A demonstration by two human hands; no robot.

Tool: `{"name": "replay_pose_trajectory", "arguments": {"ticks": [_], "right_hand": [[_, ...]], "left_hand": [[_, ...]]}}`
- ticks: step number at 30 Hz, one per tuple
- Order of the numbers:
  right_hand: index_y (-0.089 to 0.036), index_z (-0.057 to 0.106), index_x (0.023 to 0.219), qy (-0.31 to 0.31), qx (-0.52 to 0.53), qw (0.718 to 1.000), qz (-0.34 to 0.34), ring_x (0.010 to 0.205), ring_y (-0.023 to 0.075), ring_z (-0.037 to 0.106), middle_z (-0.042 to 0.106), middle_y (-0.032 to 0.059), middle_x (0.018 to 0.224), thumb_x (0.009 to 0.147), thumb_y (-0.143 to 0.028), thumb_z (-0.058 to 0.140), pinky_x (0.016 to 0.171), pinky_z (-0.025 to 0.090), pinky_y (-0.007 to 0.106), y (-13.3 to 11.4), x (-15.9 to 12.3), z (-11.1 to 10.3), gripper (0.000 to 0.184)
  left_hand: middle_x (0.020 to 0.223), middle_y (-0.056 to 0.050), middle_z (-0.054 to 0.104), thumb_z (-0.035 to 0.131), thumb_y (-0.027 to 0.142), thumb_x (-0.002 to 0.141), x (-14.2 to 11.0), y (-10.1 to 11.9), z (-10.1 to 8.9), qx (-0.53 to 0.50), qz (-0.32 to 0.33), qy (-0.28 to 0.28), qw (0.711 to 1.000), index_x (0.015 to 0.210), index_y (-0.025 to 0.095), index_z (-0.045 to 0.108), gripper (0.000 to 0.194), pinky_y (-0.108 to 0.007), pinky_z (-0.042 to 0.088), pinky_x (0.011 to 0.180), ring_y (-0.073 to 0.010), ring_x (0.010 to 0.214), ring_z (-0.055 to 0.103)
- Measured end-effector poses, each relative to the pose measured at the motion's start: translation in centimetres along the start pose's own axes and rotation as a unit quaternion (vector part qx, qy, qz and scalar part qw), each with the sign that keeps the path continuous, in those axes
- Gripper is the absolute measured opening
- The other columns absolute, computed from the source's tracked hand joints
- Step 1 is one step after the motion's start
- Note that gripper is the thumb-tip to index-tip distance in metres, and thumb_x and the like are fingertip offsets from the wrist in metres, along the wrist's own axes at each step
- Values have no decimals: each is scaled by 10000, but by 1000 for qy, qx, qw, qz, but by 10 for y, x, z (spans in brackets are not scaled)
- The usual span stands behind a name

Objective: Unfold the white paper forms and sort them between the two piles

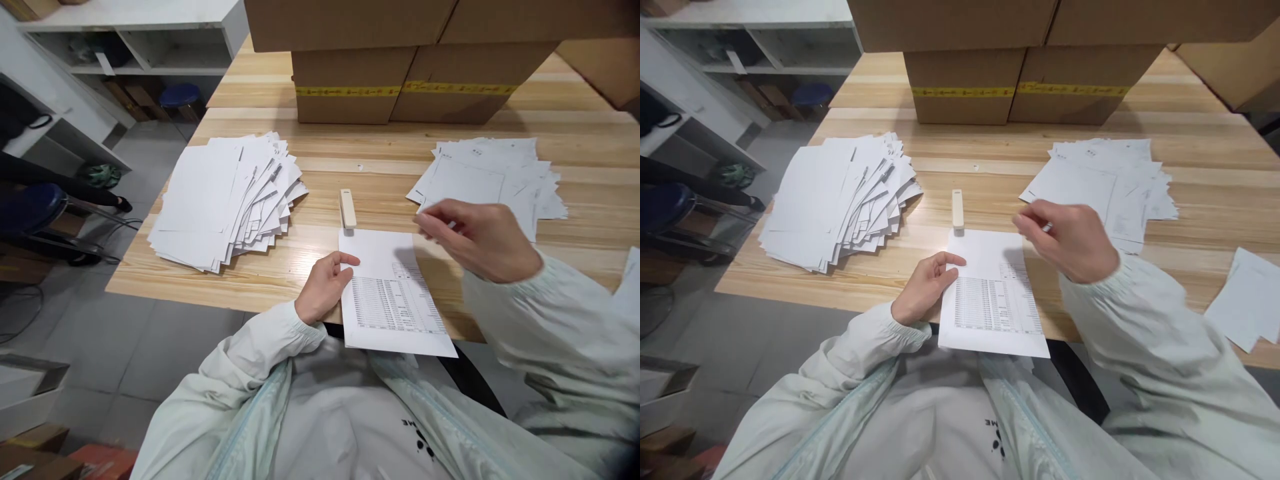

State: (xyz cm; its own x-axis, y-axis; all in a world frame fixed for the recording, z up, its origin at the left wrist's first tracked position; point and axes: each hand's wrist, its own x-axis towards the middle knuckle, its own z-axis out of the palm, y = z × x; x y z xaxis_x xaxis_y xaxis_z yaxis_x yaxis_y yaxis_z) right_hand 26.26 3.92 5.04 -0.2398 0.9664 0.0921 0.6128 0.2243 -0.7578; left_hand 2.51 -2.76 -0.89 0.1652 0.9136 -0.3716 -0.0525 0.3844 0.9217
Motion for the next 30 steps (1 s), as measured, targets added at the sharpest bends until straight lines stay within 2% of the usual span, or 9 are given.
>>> {"name": "replay_pose_trajectory", "arguments": {"ticks": [3,7,11,15,20,24,27,29,30], "right_hand": [[-208,684,829,28,-158,978,-137,741,211,580,700,75,830,1018,-442,462,730,414,365,-14,54,39,373],[-196,682,969,18,-204,954,-217,977,273,563,707,116,1022,1075,-428,254,870,431,415,-18,114,101,498],[-159,669,1088,-14,-208,951,-227,1118,305,510,673,155,1183,1077,-411,192,984,404,458,-16,130,141,540],[-148,669,1171,3,-212,953,-218,1203,335,492,651,167,1307,1067,-393,271,1022,388,492,-13,126,153,478],[-128,640,1261,37,-177,959,-218,1270,325,521,654,168,1338,1051,-362,340,1108,380,489,-20,124,141,435],[-200,643,1250,97,-77,971,-206,1275,296,568,672,136,1322,1024,-494,423,1130,403,493,-16,79,92,430],[-235,712,1114,85,40,995,-22,1046,260,685,737,118,1136,964,-626,504,971,529,421,6,16,49,468],[-239,729,1132,-14,156,984,90,926,253,727,767,117,1047,904,-735,508,823,588,385,22,-25,30,589],[-243,747,1118,-71,192,973,109,881,263,737,779,113,1009,828,-777,581,769,605,384,26,-43,26,630]], "left_hand": [[526,86,399,627,139,799,2,0,1,-3,-7,9,1000,937,163,668,146,-239,251,489,-80,463,361],[540,83,383,619,148,801,2,-1,1,13,-6,22,1000,960,162,675,169,-236,272,494,-87,483,374],[537,87,358,604,156,808,3,-3,-1,28,5,16,999,974,157,678,182,-237,241,486,-84,483,323],[552,79,385,596,172,820,7,-7,-2,16,17,-3,1000,995,169,663,187,-240,250,500,-92,498,348],[584,49,474,590,209,857,1,-12,-4,30,38,-21,999,933,171,668,115,-241,294,516,-102,521,407],[656,4,627,548,211,933,-34,-13,-16,124,140,-4,982,880,185,710,172,-255,375,553,-118,573,530],[837,-26,769,509,131,961,-59,-6,-26,182,292,31,938,911,209,732,241,-247,494,649,-140,726,694],[895,-21,797,472,55,950,-64,1,-28,196,425,35,883,953,211,728,300,-218,523,650,-125,750,727],[888,-14,800,454,25,939,-62,5,-27,199,483,31,852,969,207,722,325,-203,521,626,-111,724,725]]}}
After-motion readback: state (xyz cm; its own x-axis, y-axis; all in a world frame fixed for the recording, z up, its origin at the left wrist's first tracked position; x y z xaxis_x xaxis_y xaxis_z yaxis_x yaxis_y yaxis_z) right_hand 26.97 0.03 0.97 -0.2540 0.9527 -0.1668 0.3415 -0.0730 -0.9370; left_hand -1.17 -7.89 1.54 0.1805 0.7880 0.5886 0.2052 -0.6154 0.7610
